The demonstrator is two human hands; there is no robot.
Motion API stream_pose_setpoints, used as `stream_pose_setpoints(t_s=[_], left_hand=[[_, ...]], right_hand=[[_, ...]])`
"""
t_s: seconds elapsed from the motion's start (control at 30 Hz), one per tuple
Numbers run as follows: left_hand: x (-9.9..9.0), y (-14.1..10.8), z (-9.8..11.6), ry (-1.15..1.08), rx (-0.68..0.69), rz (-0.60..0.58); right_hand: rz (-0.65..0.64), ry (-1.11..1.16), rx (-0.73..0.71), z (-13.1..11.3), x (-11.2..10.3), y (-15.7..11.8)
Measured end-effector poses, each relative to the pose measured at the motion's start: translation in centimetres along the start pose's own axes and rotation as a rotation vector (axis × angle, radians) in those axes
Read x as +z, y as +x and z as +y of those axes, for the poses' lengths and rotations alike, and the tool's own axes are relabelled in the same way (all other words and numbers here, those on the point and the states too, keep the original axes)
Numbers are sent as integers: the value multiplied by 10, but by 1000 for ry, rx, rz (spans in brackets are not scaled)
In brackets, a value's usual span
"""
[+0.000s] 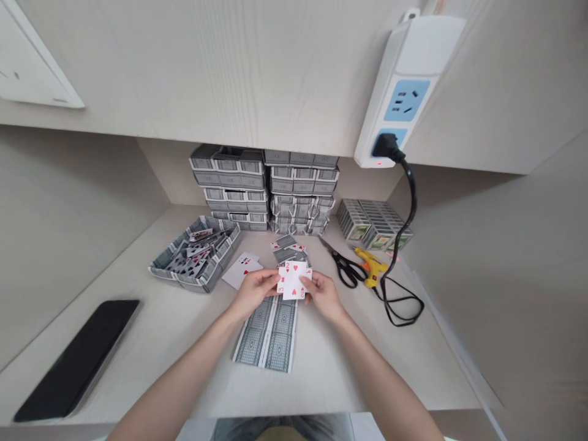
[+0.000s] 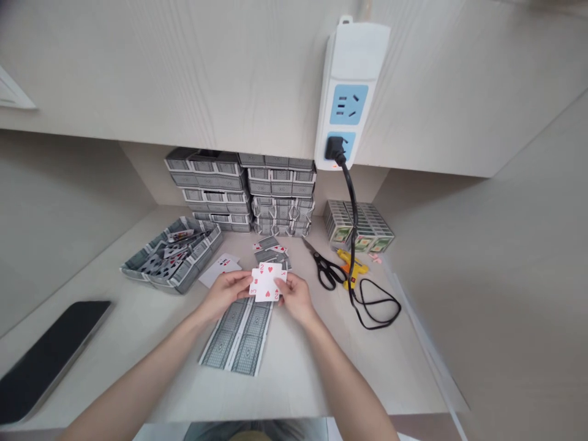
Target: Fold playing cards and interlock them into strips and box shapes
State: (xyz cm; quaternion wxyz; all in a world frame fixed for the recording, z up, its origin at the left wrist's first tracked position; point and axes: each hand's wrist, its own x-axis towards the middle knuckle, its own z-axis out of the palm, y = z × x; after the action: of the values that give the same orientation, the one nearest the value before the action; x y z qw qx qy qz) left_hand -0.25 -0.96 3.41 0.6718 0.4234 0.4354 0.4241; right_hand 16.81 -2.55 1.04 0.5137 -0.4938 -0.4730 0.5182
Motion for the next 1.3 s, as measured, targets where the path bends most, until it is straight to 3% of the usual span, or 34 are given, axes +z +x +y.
stream_pose_setpoints(t_s=[0.13,1.3], left_hand=[[-2,0,2,-45,-28,-58],[3,-2,-3,-60,-36,-52]], right_hand=[[-11,4,-19,-3,0,-1],[43,10,-54,-2,0,-3]])
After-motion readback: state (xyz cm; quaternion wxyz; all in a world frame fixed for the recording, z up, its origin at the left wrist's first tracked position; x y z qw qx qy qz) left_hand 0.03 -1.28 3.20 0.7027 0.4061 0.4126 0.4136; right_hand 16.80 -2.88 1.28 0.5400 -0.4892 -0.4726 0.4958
